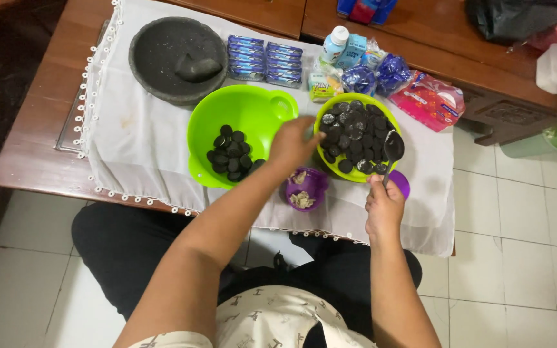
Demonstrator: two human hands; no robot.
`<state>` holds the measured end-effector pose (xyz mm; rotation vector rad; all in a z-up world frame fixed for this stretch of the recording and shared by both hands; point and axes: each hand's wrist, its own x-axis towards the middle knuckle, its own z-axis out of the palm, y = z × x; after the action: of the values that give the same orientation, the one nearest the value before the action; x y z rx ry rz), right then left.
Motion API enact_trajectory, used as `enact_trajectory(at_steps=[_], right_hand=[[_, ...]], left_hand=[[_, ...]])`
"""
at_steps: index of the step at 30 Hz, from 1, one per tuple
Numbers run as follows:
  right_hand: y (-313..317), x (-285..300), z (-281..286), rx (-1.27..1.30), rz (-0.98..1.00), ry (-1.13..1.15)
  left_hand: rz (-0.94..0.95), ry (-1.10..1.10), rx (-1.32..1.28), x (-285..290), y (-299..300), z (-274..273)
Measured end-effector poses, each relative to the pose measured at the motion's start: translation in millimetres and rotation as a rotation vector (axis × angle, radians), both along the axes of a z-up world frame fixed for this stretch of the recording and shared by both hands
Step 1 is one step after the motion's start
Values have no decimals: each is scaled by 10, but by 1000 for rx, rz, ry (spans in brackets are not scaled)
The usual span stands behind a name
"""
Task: The person scrapes the cream filling out of chocolate sandwich cookies into a small bowl using a spoon.
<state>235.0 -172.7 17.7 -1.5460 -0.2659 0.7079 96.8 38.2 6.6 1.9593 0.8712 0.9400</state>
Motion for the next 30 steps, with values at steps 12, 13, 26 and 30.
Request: enact_trajectory(at_steps=[12,13,26,30], right_hand=[[170,-398,-14,12,152,20],[161,-396,2,9,153,15],[146,-497,-77,15,172,54],[289,-710,-92,85,290,-112]], left_hand=[[-142,1154,256,-1253,1288,-918],[-143,1149,253,-1242,1305,-961],[-234,485,-253,-1214,792,-152],[-442,-415,-1108,-1016,234,-305]])
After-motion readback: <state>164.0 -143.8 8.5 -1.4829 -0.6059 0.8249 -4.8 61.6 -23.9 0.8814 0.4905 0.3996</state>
